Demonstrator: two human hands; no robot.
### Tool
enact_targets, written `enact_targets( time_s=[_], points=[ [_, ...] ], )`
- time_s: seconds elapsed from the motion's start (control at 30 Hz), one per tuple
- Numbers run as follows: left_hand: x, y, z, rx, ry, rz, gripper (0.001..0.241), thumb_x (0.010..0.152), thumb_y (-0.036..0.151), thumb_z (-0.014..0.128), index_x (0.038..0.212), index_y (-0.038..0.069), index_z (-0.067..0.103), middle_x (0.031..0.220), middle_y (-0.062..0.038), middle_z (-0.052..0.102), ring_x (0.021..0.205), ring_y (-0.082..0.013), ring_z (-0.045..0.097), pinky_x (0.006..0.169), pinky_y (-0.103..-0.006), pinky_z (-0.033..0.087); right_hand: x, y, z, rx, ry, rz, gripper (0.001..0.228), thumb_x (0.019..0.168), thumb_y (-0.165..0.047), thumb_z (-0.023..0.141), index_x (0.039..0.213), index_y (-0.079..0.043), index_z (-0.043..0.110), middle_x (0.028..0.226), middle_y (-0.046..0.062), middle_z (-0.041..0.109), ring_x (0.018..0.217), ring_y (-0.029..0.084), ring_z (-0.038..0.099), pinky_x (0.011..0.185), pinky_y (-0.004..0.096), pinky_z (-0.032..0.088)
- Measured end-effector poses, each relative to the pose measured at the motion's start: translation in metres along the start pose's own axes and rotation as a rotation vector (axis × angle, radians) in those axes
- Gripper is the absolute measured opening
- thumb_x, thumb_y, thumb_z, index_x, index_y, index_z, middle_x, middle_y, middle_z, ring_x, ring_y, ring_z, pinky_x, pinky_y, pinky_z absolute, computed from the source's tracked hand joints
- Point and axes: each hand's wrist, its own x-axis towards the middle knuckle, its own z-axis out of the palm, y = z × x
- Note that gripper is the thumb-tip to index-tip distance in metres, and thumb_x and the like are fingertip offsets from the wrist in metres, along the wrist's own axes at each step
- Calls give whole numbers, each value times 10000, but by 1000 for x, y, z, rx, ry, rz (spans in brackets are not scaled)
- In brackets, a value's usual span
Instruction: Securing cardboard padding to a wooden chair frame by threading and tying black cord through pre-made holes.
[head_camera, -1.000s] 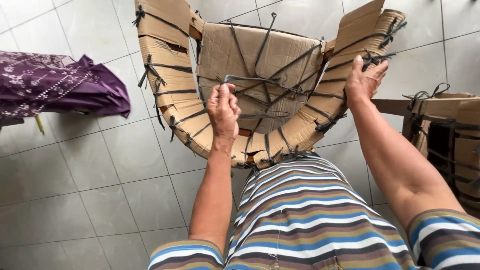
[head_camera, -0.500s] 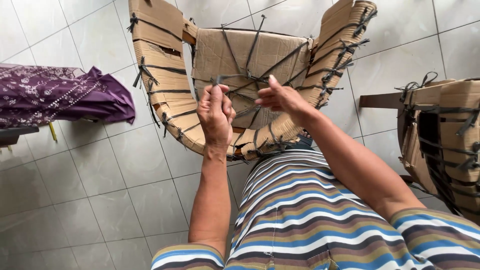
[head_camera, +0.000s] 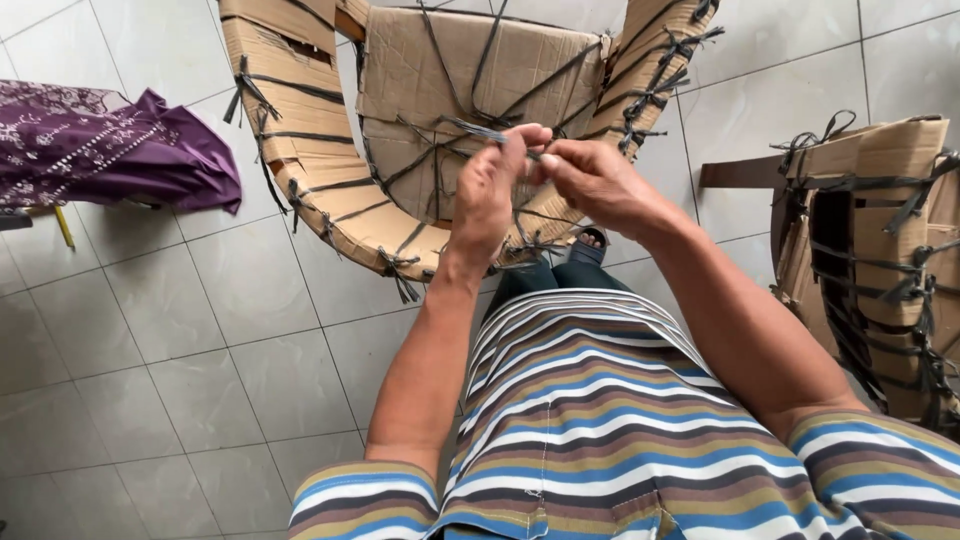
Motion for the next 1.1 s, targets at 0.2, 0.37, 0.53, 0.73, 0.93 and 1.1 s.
enact_targets(
  time_s=[0.2,0.37,0.53,0.73,0.93,1.1],
  points=[
    [15,16,5,-110,-19,33,361,1054,381,534,968,94,735,1003,-96,774,915,-174,729,791,-272,591,-58,1,-44,44,-26,-2,308,1099,-330,529,1055,-65,681,649,-85,319,574,52,283,525,212,253],
    [34,3,-27,-153,109,76,327,1048,359,537,968,105,728,975,-94,780,847,-171,725,711,-272,602,-107,20,-78,50,100,129,329,1067,-357,576,986,-57,683,632,-64,332,591,70,302,536,217,257],
    [55,19,-65,-162,212,142,307,1032,343,547,955,97,714,888,-79,771,762,-173,729,661,-270,609,-151,70,-98,72,264,251,357,1070,-388,582,891,-84,638,628,-50,327,563,73,256,501,223,182],
    [47,36,-87,-12,337,177,351,994,444,549,969,137,717,865,-41,775,746,-137,693,633,-260,523,-170,94,-85,-578,498,719,376,1092,-456,562,995,-160,772,775,25,591,693,166,491,659,340,394],
    [2,-6,-12,214,31,165,225,1040,345,645,1019,183,799,907,-53,785,870,-112,752,746,-265,636,-96,55,-19,-679,450,-159,567,1079,-132,611,1596,6,424,1500,263,514,1406,474,455,1096,602,428],
    [-10,-41,0,303,-116,120,234,1086,363,616,1225,277,782,1406,-26,662,1296,-281,646,1208,-446,435,-48,35,38,-495,423,-197,274,1125,-313,578,1111,-76,714,768,62,644,758,247,631,809,425,539]
  ],
)
